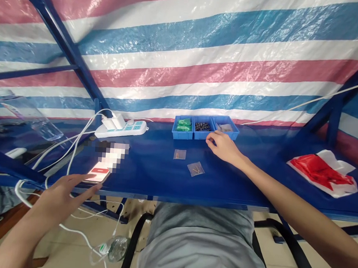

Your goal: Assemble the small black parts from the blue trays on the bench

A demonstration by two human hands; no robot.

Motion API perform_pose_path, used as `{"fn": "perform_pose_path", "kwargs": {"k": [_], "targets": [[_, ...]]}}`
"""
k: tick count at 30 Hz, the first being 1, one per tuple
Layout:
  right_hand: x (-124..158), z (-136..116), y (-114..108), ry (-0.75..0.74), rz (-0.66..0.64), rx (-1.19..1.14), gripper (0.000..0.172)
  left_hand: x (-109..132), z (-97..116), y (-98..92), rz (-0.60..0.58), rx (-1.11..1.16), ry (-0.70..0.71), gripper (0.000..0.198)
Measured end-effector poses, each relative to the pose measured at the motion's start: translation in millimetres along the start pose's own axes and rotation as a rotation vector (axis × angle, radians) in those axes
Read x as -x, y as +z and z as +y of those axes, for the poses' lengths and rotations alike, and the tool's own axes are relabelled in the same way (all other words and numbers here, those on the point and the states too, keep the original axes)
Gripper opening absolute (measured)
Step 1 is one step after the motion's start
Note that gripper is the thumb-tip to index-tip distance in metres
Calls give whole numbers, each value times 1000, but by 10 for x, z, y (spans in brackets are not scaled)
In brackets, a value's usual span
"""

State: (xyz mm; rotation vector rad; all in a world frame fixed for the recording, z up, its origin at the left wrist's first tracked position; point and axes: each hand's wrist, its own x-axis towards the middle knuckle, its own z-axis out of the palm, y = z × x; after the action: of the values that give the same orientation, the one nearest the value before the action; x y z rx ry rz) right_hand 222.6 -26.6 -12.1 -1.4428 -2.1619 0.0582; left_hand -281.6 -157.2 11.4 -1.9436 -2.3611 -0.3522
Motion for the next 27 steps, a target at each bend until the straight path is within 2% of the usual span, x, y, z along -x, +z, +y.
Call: {"fn": "perform_pose_path", "kwargs": {"k": [4, 8, 12, 15, 18, 21, 27], "targets": [[23, -30, 75, -26, -60, -10, 17, 167, -28, -44, 71, 98, -113, 66], [38, -45, 120, -36, -100, -12, 15, 154, 50, 67, 83, 138, -165, 79], [31, -25, 140, -45, -105, -22, 16, 141, 141, 184, 140, 108, -142, 92], [23, -9, 147, -51, -113, -31, 16, 163, 208, 224, 196, 118, -108, 94], [23, -11, 144, -54, -111, -43, 16, 186, 269, 238, 228, 145, -150, 92], [27, -25, 133, -58, -112, -56, 17, 197, 295, 245, 206, 159, -195, 91], [29, -28, 123, -48, -113, -53, 17, 217, 289, 259, 195, 174, -153, 91]]}}
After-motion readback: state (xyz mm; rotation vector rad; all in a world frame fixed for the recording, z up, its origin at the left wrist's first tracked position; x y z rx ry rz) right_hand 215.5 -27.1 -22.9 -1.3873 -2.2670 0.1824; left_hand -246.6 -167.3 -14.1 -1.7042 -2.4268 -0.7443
